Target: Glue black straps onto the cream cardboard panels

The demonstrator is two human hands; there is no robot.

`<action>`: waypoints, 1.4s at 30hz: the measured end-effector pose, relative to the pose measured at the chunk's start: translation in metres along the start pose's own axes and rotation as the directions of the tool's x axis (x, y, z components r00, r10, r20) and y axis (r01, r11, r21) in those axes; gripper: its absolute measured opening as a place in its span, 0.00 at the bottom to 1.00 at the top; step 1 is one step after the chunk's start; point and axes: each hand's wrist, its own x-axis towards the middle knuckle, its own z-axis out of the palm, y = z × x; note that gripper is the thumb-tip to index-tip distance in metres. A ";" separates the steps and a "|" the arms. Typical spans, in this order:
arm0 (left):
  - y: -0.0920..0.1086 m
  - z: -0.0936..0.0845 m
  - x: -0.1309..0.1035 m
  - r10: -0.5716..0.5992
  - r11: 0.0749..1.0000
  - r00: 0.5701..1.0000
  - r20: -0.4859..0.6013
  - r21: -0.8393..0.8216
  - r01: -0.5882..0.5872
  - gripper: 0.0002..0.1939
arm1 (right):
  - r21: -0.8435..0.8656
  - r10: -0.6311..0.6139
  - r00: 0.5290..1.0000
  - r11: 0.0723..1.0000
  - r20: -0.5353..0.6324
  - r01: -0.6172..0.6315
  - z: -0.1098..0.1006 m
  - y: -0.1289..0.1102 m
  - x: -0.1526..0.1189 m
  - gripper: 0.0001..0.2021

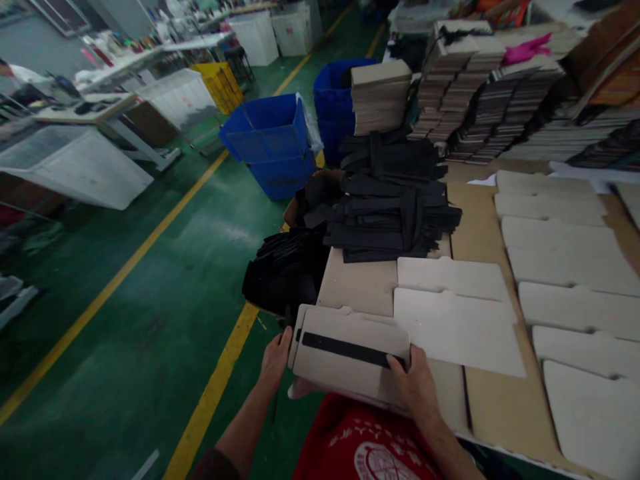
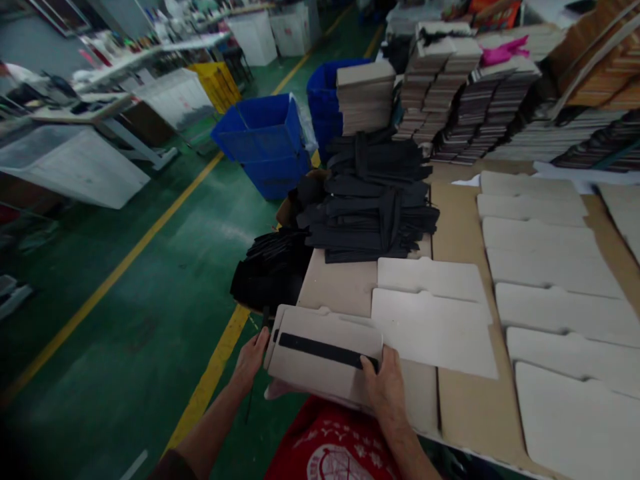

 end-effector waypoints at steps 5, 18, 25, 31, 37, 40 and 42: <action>0.001 0.011 0.000 0.072 0.997 0.986 0.149 0.007 -0.074 0.26 | -0.105 -0.180 0.982 0.979 -0.051 0.174 0.008 0.005 -0.004 0.19; 0.002 0.016 -0.023 0.180 0.960 0.955 0.236 0.169 -0.223 0.22 | -0.043 -0.057 0.997 0.998 -0.053 0.054 -0.005 0.027 -0.006 0.26; 0.011 0.037 -0.048 0.199 0.924 0.925 0.323 0.253 -0.287 0.17 | -0.237 -0.237 0.927 0.956 -0.291 0.171 -0.013 0.045 -0.013 0.28; 0.010 0.034 -0.052 0.253 0.853 0.923 0.291 0.382 -0.355 0.19 | -0.432 -0.412 0.858 0.863 -0.307 0.260 -0.018 0.029 -0.013 0.30; 0.013 0.024 -0.047 0.367 0.800 0.903 0.222 0.421 -0.428 0.17 | -0.451 -0.469 0.859 0.824 -0.206 0.342 -0.018 0.030 -0.011 0.27; 0.007 0.028 -0.048 0.412 0.801 0.875 0.256 0.356 -0.481 0.20 | -0.439 -0.489 0.851 0.818 -0.189 0.372 -0.010 0.035 -0.014 0.28; 0.001 0.033 -0.050 0.432 0.804 0.870 0.238 0.336 -0.491 0.22 | -0.429 -0.483 0.852 0.826 -0.202 0.366 -0.003 0.039 -0.019 0.31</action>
